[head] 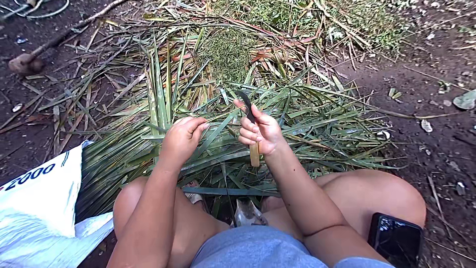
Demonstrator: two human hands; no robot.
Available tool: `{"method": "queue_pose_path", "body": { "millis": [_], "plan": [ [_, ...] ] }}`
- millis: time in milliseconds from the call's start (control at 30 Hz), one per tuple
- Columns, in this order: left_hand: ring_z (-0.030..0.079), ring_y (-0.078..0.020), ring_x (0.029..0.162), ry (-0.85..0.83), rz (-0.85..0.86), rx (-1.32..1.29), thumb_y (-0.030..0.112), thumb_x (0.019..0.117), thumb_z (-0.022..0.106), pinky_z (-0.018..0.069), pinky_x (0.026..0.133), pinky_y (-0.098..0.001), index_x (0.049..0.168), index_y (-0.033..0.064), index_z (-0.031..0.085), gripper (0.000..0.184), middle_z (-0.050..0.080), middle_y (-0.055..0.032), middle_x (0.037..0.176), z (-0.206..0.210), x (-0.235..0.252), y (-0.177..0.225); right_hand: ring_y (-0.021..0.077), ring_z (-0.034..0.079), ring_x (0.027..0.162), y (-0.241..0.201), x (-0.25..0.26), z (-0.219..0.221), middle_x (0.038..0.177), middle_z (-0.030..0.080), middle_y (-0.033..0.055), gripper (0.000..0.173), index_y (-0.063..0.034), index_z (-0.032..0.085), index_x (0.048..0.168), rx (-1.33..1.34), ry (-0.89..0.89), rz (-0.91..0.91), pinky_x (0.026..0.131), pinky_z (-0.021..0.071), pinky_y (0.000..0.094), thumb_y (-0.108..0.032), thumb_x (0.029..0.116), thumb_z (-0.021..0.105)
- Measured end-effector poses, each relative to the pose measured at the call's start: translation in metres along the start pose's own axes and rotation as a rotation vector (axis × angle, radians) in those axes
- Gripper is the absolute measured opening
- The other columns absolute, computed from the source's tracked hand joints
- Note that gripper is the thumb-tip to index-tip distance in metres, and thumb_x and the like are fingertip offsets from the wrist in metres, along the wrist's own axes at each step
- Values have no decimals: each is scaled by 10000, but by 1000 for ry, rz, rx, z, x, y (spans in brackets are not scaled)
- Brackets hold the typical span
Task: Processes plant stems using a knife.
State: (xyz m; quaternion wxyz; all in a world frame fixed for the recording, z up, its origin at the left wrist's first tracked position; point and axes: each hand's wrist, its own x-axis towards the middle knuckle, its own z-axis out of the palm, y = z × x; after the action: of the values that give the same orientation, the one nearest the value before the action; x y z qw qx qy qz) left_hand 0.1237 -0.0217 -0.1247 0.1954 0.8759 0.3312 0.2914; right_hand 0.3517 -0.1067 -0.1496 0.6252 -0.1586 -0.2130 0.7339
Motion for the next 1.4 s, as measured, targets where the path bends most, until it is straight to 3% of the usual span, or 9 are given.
{"method": "queue_pose_path", "body": {
  "millis": [100, 433, 833, 1033, 1233, 1400],
  "plan": [
    [692, -251, 977, 0, -39, 28, 199, 1052, 571, 521, 914, -482, 1066, 58, 760, 236, 737, -102, 1010, -10, 0, -4, 15, 427, 381, -17, -7, -2, 531, 450, -66, 477, -238, 533, 1446, -23, -25, -97, 377, 385, 157, -478, 1105, 301],
    [667, -137, 839, -21, -27, -92, 177, 1057, 549, 544, 800, -362, 1048, 74, 753, 229, 721, -44, 936, -1, -1, -3, 32, 460, 384, -18, -9, -3, 531, 462, -50, 455, -250, 504, 1464, 39, -129, -118, 382, 411, 173, -474, 1097, 356],
    [620, -12, 760, -130, -42, -216, 200, 1057, 541, 525, 733, -229, 1047, 117, 754, 228, 685, 55, 841, -6, -2, -1, 21, 410, 352, -43, -22, -6, 515, 433, -49, 492, -161, 522, 1463, -57, -141, -223, 348, 365, 165, -445, 1105, 339],
    [608, 1, 734, -170, -47, -299, 165, 1049, 560, 516, 712, -191, 1032, 103, 752, 202, 673, 62, 813, -1, 0, 3, 26, 438, 369, -22, -11, -3, 515, 453, -54, 487, -202, 542, 1450, -33, -160, -118, 366, 389, 171, -477, 1094, 358],
    [615, 4, 732, -163, -63, -345, 156, 1045, 573, 520, 706, -181, 1033, 95, 754, 191, 682, 57, 813, 4, 0, 6, 36, 492, 420, 10, 0, 0, 540, 505, -66, 449, -188, 582, 1411, 7, -117, 70, 431, 444, 181, -442, 1044, 526],
    [639, -4, 786, -173, -85, -328, 169, 1039, 593, 541, 750, -205, 1018, 104, 757, 178, 706, 45, 880, 4, 0, 9, 25, 471, 432, 32, 5, 3, 561, 515, -68, 405, -202, 573, 1405, -59, -86, 175, 451, 428, 173, -398, 1073, 447]
  ]
}}
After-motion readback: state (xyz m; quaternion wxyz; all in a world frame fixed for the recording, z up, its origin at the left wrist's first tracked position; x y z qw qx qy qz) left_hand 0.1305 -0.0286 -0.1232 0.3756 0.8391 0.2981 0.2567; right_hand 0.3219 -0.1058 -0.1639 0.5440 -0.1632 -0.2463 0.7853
